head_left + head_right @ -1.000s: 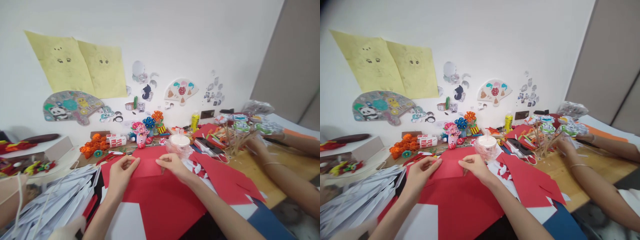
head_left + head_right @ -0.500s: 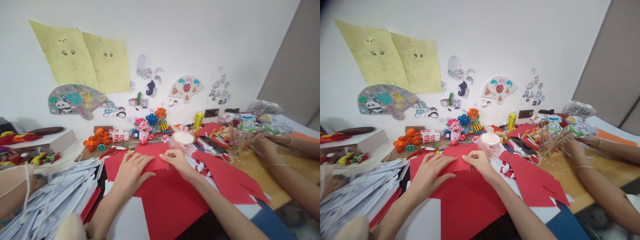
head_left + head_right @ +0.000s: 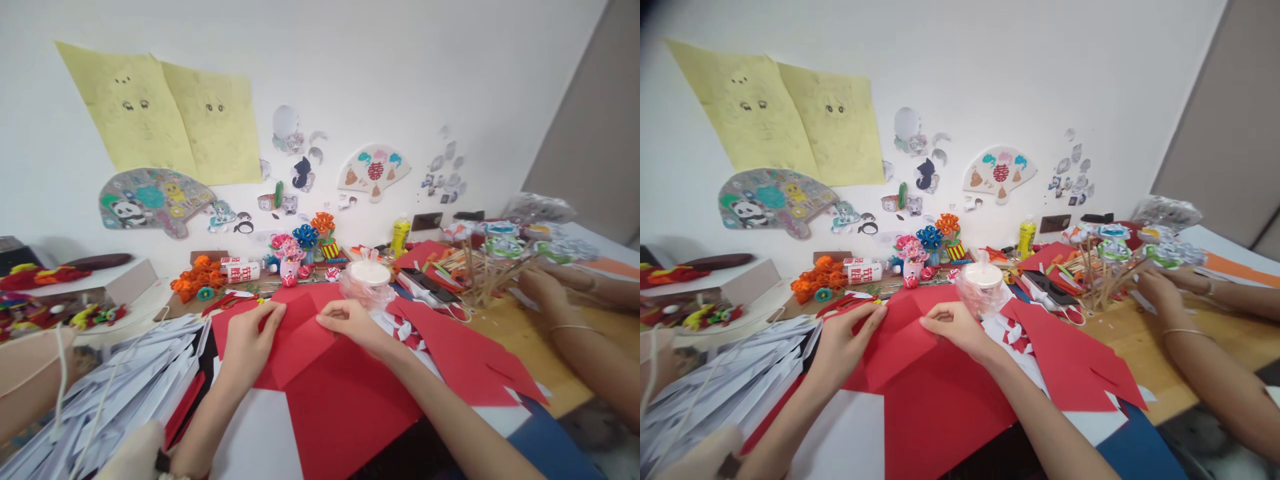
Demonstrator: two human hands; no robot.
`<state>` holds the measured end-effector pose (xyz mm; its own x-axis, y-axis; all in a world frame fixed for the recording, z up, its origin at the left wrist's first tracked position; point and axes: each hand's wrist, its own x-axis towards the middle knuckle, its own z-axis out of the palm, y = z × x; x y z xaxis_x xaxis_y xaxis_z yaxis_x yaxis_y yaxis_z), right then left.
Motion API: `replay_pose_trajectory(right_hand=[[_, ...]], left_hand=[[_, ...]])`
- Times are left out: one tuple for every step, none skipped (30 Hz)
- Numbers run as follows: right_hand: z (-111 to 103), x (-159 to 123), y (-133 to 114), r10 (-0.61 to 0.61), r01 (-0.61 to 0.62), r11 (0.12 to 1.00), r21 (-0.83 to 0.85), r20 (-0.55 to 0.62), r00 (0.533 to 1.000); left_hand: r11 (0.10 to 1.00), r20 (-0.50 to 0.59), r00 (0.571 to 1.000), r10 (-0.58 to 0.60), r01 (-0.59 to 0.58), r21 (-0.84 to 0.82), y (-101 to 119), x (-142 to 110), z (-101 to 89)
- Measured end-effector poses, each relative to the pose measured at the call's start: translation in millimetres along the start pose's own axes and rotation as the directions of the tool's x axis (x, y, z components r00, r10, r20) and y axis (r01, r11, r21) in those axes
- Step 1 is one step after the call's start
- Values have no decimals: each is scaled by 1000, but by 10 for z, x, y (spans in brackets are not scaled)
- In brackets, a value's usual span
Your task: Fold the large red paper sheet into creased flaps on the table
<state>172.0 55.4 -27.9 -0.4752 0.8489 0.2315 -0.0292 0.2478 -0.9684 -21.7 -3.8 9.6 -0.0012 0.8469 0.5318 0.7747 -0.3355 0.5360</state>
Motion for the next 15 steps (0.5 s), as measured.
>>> replay_pose_trajectory(right_hand=[[14, -13, -17, 12, -12, 1000, 2, 27, 1000], [27, -26, -32, 19, -20, 1000, 18, 59, 998], [36, -39, -43, 23, -27, 999, 40, 93, 995], [41, -50, -50, 27, -35, 997, 62, 128, 991], [43, -59, -54, 35, -48, 996, 79, 156, 987], [41, -66, -54, 49, -65, 994, 90, 168, 984], [39, -70, -53, 66, -83, 992, 95, 168, 984], [37, -72, -50, 82, -99, 990, 98, 166, 983], [35, -73, -47, 96, -114, 988, 104, 170, 981], [35, -72, -42, 106, -128, 985, 118, 181, 978], [37, -69, -37, 116, -145, 980, 140, 198, 973], [39, -65, -29, 125, -162, 973, 167, 211, 970], [41, -60, -20, 134, -175, 965, 196, 209, 969], [42, -55, -9, 139, -180, 958, 224, 186, 973], [41, -49, 2, 140, -175, 953, 249, 149, 979]], left_hand=[[999, 16, 999, -28, 29, -32, 11, -1, 6], [996, 25, 998, -54, 55, -64, 19, -1, 16], [992, 30, 997, -77, 80, -94, 24, -2, 29], [987, 33, 994, -100, 104, -126, 26, -1, 45], [979, 36, 992, -123, 128, -160, 28, -1, 60], [968, 43, 988, -147, 152, -201, 30, -1, 75], [952, 51, 984, -172, 179, -249, 33, 0, 86], [932, 60, 979, -196, 205, -299, 37, 1, 93], [911, 72, 973, -218, 229, -342, 42, 1, 95], [893, 83, 969, -233, 247, -377, 49, 2, 91], [880, 97, 966, -239, 258, -399, 54, 2, 83], [874, 116, 964, -238, 265, -408, 58, 2, 72], [876, 132, 963, -235, 269, -400, 59, 1, 60], [886, 142, 962, -235, 272, -375, 56, 0, 51], [899, 142, 960, -242, 277, -341, 48, -2, 46]])
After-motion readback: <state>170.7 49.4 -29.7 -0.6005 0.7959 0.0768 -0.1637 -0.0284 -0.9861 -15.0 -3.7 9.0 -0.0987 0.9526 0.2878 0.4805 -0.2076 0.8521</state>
